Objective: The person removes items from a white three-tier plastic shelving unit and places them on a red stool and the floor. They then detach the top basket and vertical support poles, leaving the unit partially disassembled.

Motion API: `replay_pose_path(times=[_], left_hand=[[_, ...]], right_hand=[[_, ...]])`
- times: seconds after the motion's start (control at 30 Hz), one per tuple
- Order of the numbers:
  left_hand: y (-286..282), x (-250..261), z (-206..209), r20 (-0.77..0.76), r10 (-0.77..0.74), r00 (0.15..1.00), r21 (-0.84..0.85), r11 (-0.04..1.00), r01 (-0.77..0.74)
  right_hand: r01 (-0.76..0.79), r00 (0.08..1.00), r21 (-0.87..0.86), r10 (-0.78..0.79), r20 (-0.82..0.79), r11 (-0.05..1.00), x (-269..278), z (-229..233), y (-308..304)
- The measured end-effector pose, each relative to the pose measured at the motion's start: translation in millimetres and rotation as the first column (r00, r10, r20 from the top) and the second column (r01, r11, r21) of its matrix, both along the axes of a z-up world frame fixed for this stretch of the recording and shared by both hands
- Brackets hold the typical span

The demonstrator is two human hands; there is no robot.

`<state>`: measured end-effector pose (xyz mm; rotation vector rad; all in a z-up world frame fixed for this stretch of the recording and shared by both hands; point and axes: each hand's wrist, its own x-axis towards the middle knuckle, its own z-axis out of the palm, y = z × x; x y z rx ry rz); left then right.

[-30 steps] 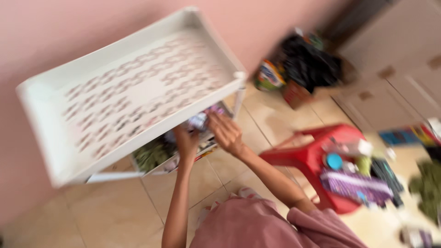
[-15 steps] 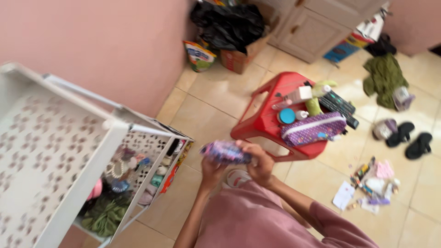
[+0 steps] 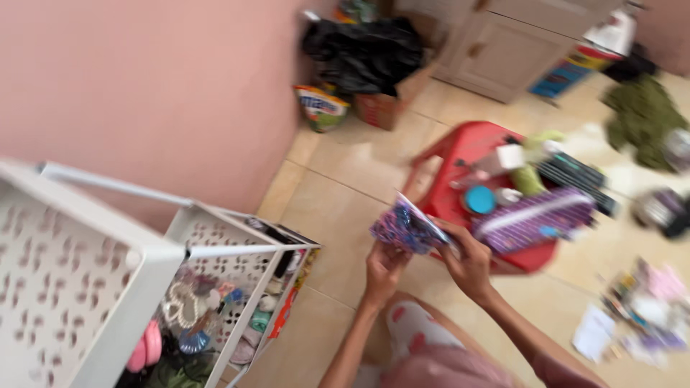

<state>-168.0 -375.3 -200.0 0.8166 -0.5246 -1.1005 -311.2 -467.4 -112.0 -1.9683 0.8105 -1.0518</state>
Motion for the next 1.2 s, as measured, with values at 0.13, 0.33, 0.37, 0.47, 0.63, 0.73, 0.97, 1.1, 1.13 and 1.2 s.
replay_pose_path(times=[0.13, 0.33, 0.37, 0.47, 0.63, 0.73, 0.97, 1.1, 1.13, 1.2], left_hand=[[18, -5, -28, -0.024, 0.094, 0.995, -0.034, 0.995, -0.095], [40, -55, -108, -0.042, 0.315, 0.948, 0.002, 0.949, -0.315], [43, -69, -122, -0.039, 0.340, 0.939, -0.005, 0.940, -0.341], [49, -111, -163, -0.072, 0.403, 0.912, -0.015, 0.914, -0.405], [61, -178, -205, -0.124, 0.425, 0.896, -0.066, 0.898, -0.435], [55, -221, -216, -0.103, 0.374, 0.922, -0.091, 0.919, -0.384], [40, -313, -226, 0.025, 0.151, 0.988, -0.034, 0.988, -0.150], [29, -363, -245, 0.053, -0.019, 0.998, 0.114, 0.993, 0.012], [23, -373, -253, 0.040, -0.065, 0.997, 0.131, 0.990, 0.059], [14, -393, -271, 0.069, -0.127, 0.989, 0.219, 0.970, 0.110]], right_hand=[[-0.023, 0.999, -0.046, 0.024, 0.021, 0.999, 7, -43, 16], [-0.144, 0.990, -0.041, 0.144, -0.001, 0.989, -49, -131, 47], [-0.193, 0.981, -0.099, 0.194, 0.000, 0.976, -69, -148, 48], [-0.202, 0.979, -0.079, 0.202, -0.003, 0.976, -144, -202, 56], [0.110, 0.989, 0.312, -0.072, -0.130, 0.944, -253, -261, 66], [-0.034, 0.999, 0.269, 0.028, 0.027, 0.962, -274, -257, 68], [-0.013, 0.996, -0.083, 0.020, 0.090, 0.996, -319, -232, 65], [0.107, 0.989, 0.212, -0.082, -0.123, 0.971, -391, -286, 48], [0.135, 0.987, 0.217, -0.112, -0.113, 0.967, -409, -306, 41], [0.121, 0.983, 0.480, -0.171, 0.061, 0.869, -435, -349, 21]])
